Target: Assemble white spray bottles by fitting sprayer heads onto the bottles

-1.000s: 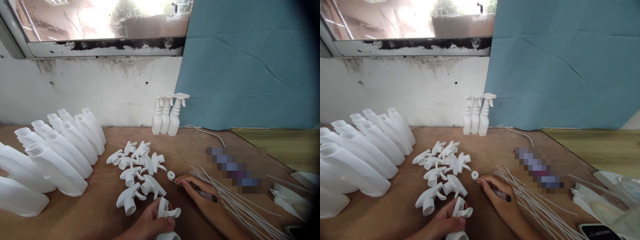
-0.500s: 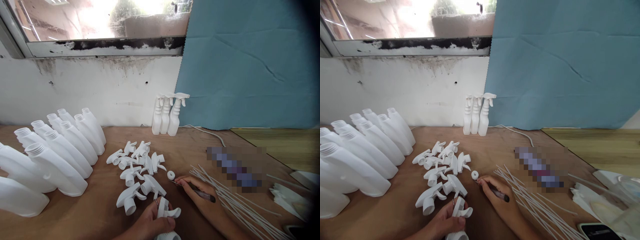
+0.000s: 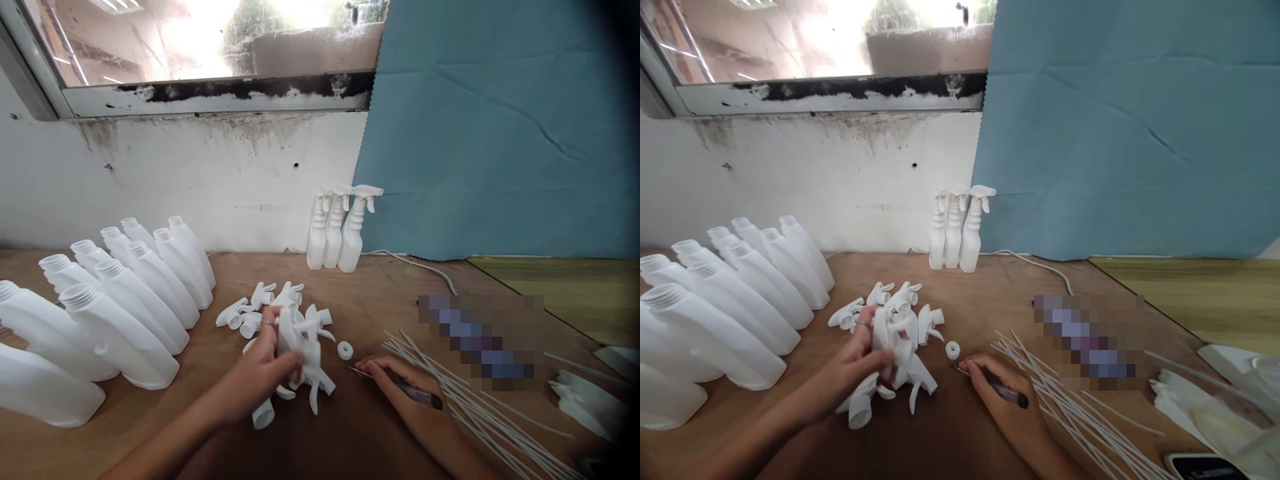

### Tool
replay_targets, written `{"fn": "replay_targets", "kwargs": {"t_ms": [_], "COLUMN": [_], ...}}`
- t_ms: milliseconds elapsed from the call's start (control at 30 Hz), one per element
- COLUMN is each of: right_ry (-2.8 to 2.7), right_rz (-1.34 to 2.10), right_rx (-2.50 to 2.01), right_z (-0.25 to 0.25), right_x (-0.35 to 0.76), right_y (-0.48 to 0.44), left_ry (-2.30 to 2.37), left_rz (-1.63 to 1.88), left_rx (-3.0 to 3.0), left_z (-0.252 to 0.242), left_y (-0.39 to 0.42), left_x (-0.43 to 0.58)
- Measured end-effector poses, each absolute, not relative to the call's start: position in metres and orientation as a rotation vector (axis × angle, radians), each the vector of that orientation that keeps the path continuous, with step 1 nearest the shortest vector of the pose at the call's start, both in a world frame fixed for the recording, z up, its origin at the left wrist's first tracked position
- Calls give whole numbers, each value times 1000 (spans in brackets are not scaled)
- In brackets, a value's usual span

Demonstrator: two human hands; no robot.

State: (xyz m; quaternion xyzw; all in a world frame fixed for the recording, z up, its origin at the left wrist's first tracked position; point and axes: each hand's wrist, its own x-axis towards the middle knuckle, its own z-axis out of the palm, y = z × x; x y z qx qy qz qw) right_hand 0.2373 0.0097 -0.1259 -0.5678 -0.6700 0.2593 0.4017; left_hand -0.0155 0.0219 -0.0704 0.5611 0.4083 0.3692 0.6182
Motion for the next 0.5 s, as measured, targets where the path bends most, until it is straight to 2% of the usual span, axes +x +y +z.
{"fn": "replay_targets", "kwargs": {"t_ms": [100,167,400,500], "right_ry": [-1689,-1680,-1675,-1667], "right_rz": [673,687,691,702], "right_rx": [-1434,-1431,-1450,-1458], "right_z": [-126,-126,-126,-126], "right_x": [237,237,237,238], "right_y": [9,9,8,8], "left_ry": [1338,1453,1521,1510], "left_rz": [920,889,727,768], "left_rx": [1820,1927,2066,2120], "left_z": [-57,-58,-74,-79], "left_y": [46,58,69,70], "left_x": [-37,-47,-57,-57]}}
